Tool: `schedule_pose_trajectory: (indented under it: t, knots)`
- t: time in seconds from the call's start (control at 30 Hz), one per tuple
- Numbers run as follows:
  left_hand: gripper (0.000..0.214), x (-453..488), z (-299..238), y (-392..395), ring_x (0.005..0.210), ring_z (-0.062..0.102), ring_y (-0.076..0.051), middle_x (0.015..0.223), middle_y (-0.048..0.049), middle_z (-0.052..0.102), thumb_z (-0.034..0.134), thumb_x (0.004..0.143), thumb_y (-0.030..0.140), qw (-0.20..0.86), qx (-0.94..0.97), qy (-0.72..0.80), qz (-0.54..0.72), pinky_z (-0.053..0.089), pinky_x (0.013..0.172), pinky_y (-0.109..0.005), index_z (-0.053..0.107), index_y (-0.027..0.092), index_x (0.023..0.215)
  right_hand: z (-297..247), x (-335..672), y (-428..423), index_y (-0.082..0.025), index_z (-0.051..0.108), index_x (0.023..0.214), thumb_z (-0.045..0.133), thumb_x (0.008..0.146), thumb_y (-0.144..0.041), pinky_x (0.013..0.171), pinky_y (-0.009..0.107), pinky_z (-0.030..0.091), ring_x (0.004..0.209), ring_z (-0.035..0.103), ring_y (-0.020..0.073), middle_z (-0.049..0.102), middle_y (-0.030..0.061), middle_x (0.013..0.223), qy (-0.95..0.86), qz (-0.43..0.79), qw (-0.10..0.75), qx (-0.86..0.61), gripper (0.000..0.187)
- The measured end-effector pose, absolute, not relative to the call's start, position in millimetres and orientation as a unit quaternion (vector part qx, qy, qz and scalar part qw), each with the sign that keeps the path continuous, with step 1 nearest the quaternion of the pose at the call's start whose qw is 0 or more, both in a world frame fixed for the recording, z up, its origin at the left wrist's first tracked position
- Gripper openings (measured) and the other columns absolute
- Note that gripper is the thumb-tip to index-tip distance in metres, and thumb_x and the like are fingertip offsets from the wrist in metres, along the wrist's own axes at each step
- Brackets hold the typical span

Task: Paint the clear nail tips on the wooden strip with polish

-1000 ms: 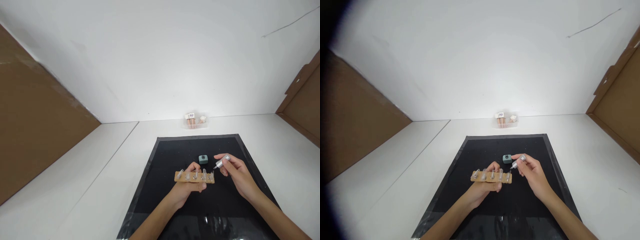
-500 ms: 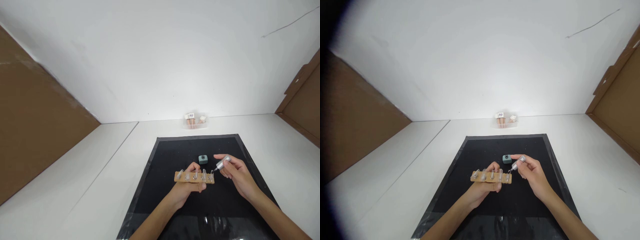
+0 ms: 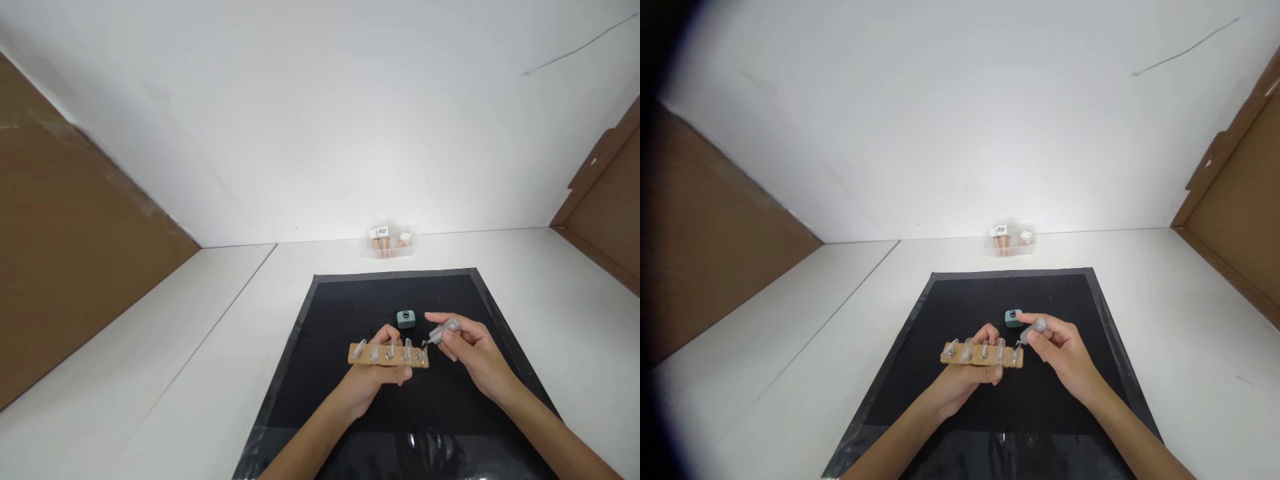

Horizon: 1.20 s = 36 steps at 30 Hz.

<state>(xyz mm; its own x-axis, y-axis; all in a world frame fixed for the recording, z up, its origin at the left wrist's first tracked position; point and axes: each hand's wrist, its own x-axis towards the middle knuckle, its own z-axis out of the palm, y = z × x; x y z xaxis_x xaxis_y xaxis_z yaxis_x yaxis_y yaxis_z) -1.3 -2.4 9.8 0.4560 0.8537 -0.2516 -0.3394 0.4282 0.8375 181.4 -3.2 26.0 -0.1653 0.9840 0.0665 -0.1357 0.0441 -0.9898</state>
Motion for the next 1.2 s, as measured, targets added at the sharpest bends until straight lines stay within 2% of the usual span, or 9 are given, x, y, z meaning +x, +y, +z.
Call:
schedule_pose_trajectory:
  t: [0.63, 0.8, 1.2]
  knots:
    - [0.052, -0.6, 8.8, -1.7, 0.050, 0.041, -0.004, 0.058, 0.0082, 0.048, 0.084, 0.047, 0.023, 0.771, 0.371, 0.346, 0.385, 0.035, 0.048, -0.017, 0.036, 0.019, 0.067, 23.1, 180.4, -1.1, -0.023, 0.075, 0.088, 0.066, 0.074, -0.049, 0.045, 0.023, 0.024, 0.045, 0.029, 0.0073, 0.037, -0.0057, 0.047, -0.529, 0.555, 0.514, -0.385, 0.031]
    - [0.051, -1.6, 6.3, -2.1, 0.051, 0.042, -0.004, 0.059, 0.0082, 0.049, 0.083, 0.049, 0.023, 0.768, 0.379, 0.350, 0.380, 0.035, 0.048, -0.017, 0.036, 0.019, 0.067, 24.2, 180.0, -1.7, -0.022, 0.075, 0.088, 0.065, 0.074, -0.049, 0.045, 0.023, 0.026, 0.045, 0.030, 0.0072, 0.041, -0.0047, 0.048, -0.534, 0.553, 0.511, -0.385, 0.032]
    - [0.051, -2.6, 5.1, -1.9, 0.052, 0.041, -0.004, 0.061, 0.0082, 0.048, 0.083, 0.050, 0.022, 0.764, 0.385, 0.349, 0.383, 0.034, 0.049, -0.017, 0.036, 0.019, 0.068, 22.6, 180.4, -1.3, -0.020, 0.074, 0.087, 0.065, 0.073, -0.051, 0.038, 0.020, 0.024, 0.042, 0.027, 0.0056, 0.045, -0.0038, 0.050, -0.537, 0.555, 0.505, -0.385, 0.035]
